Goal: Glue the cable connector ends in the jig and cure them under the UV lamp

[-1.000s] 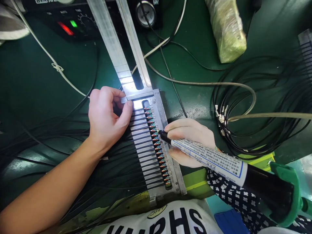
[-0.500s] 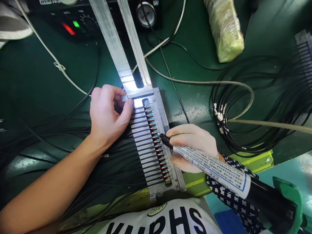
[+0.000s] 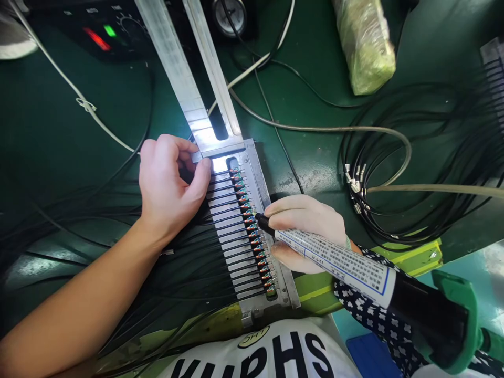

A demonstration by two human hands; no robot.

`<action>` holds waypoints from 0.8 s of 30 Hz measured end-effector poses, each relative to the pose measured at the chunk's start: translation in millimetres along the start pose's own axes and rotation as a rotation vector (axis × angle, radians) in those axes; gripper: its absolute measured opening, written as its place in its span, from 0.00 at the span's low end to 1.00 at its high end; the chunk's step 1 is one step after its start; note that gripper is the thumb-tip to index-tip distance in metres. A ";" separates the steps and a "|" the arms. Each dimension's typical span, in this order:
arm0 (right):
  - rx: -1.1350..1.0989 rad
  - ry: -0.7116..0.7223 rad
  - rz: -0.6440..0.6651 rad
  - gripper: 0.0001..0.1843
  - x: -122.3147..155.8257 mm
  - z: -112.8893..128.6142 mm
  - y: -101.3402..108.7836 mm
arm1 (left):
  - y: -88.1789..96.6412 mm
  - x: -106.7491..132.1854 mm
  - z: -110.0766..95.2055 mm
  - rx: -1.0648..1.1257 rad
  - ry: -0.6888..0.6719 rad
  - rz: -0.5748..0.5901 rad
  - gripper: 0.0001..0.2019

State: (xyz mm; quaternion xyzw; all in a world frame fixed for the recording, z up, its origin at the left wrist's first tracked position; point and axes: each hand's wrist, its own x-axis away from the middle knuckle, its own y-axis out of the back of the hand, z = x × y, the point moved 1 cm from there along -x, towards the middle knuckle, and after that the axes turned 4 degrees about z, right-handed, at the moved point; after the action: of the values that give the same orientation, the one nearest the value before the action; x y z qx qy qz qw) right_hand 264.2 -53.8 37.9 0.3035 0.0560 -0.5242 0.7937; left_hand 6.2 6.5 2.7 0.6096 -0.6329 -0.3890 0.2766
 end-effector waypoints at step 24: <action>-0.006 -0.010 -0.011 0.16 -0.2 0.4 0.4 | -1.5 -0.5 0.9 0.006 -0.011 -0.023 0.07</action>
State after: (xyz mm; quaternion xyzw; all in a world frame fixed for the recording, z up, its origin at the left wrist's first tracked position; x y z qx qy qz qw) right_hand 264.4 -53.8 38.4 0.2982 0.0555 -0.5300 0.7919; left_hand 6.4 7.3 1.0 0.6154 -0.6285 -0.3938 0.2668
